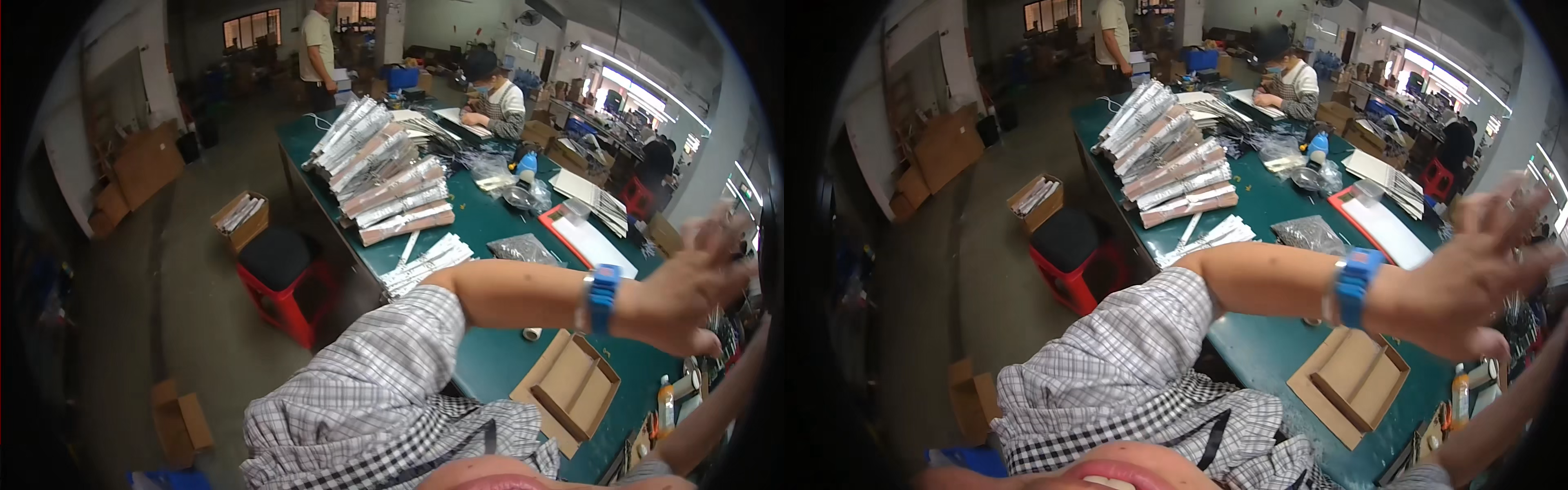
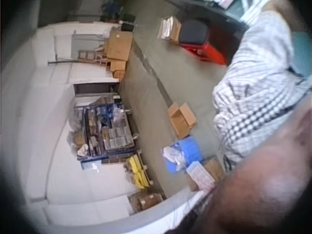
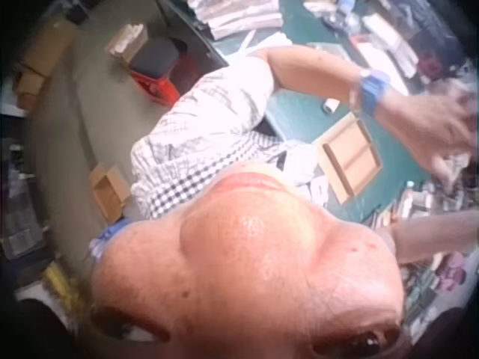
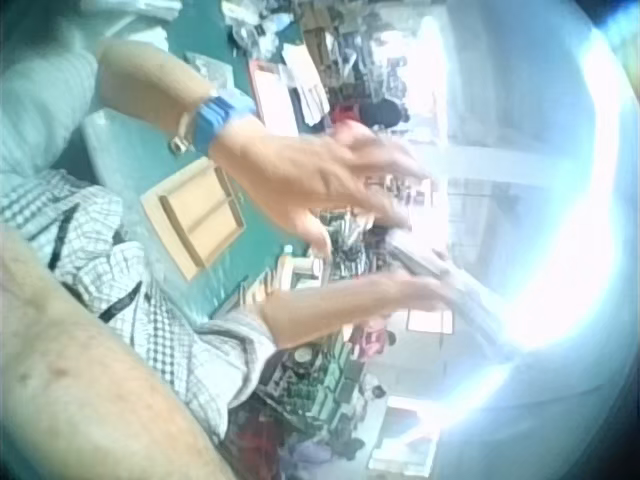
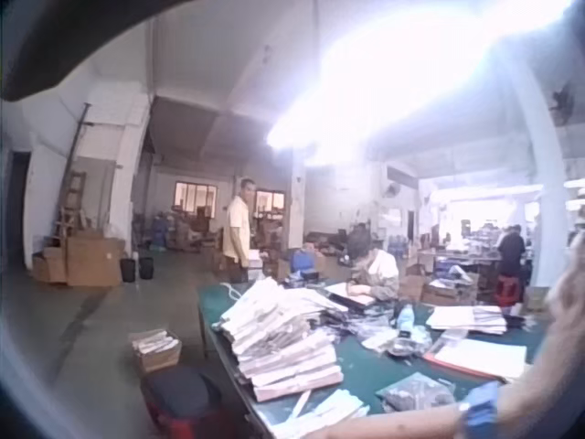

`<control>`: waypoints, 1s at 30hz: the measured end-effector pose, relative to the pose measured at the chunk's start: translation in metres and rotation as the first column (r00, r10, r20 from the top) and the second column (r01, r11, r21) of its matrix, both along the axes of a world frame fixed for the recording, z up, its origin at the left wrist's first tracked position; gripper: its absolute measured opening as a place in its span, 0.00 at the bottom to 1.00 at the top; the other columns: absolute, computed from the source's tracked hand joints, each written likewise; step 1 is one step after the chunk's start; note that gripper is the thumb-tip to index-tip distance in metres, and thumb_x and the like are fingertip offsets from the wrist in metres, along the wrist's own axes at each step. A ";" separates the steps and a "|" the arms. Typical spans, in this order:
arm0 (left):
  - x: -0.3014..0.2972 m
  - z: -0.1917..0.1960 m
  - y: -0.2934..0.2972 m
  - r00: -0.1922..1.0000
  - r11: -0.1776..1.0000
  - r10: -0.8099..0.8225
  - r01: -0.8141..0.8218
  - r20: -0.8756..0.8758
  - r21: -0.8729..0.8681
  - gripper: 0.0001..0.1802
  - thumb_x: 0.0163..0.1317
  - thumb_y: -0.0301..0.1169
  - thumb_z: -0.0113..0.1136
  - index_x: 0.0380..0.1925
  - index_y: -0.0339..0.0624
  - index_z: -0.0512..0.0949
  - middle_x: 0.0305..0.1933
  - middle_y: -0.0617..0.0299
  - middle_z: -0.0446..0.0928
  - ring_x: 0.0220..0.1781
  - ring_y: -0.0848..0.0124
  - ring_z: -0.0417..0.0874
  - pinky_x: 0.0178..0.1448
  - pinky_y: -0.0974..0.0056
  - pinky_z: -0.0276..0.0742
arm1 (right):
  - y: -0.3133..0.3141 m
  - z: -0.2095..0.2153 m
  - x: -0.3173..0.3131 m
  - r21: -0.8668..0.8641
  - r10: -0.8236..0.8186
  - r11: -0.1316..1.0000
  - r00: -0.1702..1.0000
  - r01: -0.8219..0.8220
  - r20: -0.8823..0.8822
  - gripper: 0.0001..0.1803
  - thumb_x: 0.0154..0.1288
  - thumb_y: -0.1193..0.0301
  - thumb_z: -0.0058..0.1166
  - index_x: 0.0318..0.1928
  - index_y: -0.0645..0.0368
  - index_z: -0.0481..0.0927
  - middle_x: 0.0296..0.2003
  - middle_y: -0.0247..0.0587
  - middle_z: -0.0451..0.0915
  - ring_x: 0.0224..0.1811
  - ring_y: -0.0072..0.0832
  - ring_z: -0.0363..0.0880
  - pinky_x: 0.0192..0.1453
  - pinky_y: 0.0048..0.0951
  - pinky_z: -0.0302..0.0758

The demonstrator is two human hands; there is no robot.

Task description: Apply solder to connect LED strips and group them into bundles with rubber bands.

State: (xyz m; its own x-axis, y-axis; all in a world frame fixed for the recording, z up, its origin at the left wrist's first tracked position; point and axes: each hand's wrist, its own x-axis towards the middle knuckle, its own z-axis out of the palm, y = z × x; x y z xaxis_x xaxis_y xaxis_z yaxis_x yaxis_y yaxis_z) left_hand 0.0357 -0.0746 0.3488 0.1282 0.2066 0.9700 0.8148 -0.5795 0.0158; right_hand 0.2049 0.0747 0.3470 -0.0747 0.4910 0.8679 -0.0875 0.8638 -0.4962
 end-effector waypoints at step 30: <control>-0.153 -0.276 -0.323 0.634 0.415 0.521 0.398 0.572 -0.818 0.36 0.47 0.34 0.80 0.55 0.34 0.74 0.40 0.58 0.82 0.38 0.70 0.81 0.47 0.64 0.78 | -0.196 -0.248 -0.234 -0.604 0.665 -0.636 0.056 -0.479 -0.745 0.67 0.37 0.22 0.60 0.73 0.53 0.63 0.73 0.53 0.62 0.76 0.47 0.58 0.79 0.59 0.51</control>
State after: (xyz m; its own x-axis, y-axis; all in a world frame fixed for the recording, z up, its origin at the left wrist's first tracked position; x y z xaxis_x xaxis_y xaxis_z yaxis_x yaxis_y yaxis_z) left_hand -0.1174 -0.3978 0.0730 -0.4802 0.8762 -0.0417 0.2751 0.1955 0.9413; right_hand -0.0294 -0.1210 0.0993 -0.9997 -0.0233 0.0048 0.0158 -0.8017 -0.5975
